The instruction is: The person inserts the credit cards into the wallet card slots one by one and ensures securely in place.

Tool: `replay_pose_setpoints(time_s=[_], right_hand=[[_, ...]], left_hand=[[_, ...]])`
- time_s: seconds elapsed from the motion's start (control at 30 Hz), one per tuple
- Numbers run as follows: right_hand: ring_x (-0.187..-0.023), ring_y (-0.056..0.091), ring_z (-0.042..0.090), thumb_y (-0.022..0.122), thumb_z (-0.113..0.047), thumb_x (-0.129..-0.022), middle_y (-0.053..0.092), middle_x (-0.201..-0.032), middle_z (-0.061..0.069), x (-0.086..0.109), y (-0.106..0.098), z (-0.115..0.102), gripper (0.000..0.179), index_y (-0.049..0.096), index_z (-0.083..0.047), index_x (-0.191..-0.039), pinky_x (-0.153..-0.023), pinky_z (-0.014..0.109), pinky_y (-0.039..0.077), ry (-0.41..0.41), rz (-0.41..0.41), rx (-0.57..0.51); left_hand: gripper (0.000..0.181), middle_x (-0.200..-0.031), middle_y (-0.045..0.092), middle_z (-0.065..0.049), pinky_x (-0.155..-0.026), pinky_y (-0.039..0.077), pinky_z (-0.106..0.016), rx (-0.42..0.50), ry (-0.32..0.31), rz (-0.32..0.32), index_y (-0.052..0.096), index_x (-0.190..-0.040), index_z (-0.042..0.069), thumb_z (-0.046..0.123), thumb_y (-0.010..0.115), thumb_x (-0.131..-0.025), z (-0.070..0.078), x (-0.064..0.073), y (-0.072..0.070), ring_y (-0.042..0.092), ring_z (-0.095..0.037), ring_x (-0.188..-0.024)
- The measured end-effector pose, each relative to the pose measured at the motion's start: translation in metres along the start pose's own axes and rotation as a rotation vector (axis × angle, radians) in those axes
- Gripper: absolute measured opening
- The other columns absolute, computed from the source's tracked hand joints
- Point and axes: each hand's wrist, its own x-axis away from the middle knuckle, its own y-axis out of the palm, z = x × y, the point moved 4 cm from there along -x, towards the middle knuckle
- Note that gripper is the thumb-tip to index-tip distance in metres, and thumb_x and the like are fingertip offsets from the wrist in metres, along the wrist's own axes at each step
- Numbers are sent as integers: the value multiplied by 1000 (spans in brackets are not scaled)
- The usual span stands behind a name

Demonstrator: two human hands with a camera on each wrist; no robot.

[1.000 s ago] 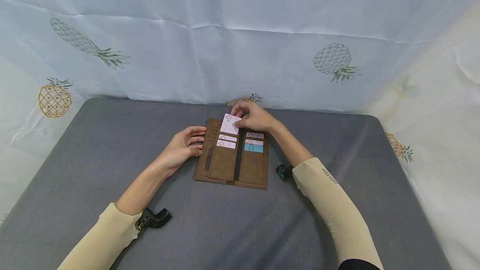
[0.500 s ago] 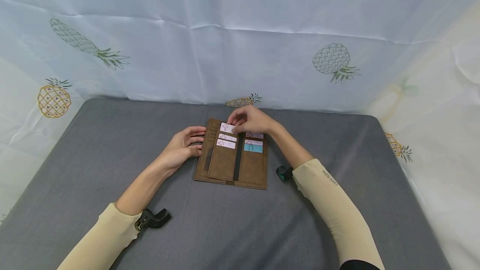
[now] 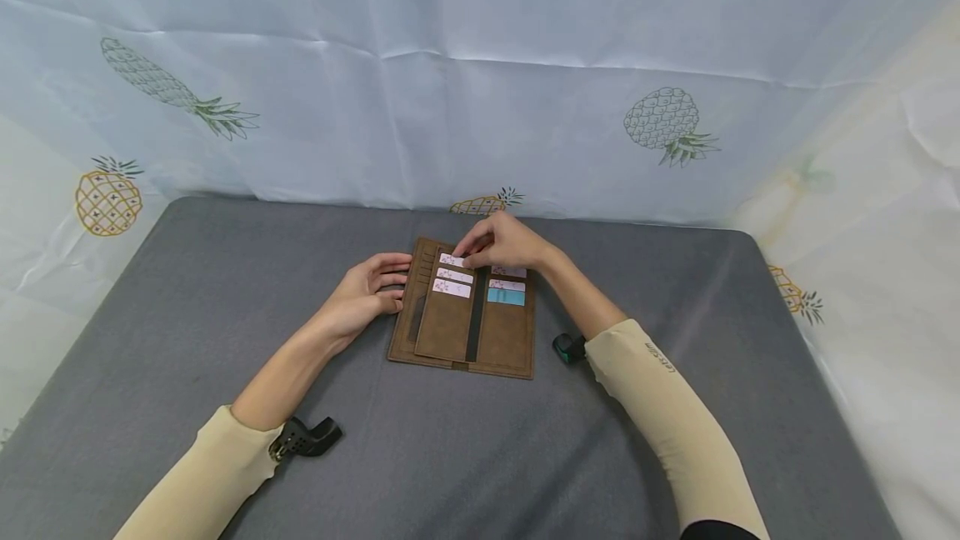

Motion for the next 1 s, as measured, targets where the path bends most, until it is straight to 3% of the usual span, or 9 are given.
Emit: replay_pose_setpoints(time_s=[0.33,0.57,0.73,0.9,1.0], right_hand=[[-101,77,29,78,-2,-97,76,-116,23,5,-1,-3,21,81,2,-118,-86,23,64,13,25,19],[-105,79,33,73,-3,-102,80,-115,22,17,-7,-5,19,80,2,-119,-92,29,66,17,107,25],[-110,78,34,72,-6,-104,79,-121,21,34,-14,-8,21,78,2,-121,-98,33,65,50,151,30],[-107,78,29,72,-6,-104,78,-120,22,57,-22,-6,21,77,4,-121,-92,22,62,71,200,27],[-101,78,27,73,-6,-103,79,-115,21,73,-26,-3,19,78,4,-119,-87,21,62,87,241,50]], left_hand=[[73,-162,48,-22,-117,52,-48,-24,3,-4,42,-161,2,-22,54,-94,3,0,3,51,-38,-145],[72,-160,48,-24,-117,52,-51,-76,12,-17,40,-162,1,-21,54,-95,5,0,5,52,-40,-144],[73,-160,47,-24,-117,53,-52,-110,3,-20,39,-162,2,-20,56,-95,5,2,5,52,-40,-145],[74,-163,44,-23,-118,52,-53,-139,-5,-28,37,-163,3,-17,58,-95,4,3,3,51,-41,-146],[74,-164,43,-23,-118,52,-53,-158,-1,-31,37,-163,3,-17,59,-96,2,4,4,51,-41,-145]])
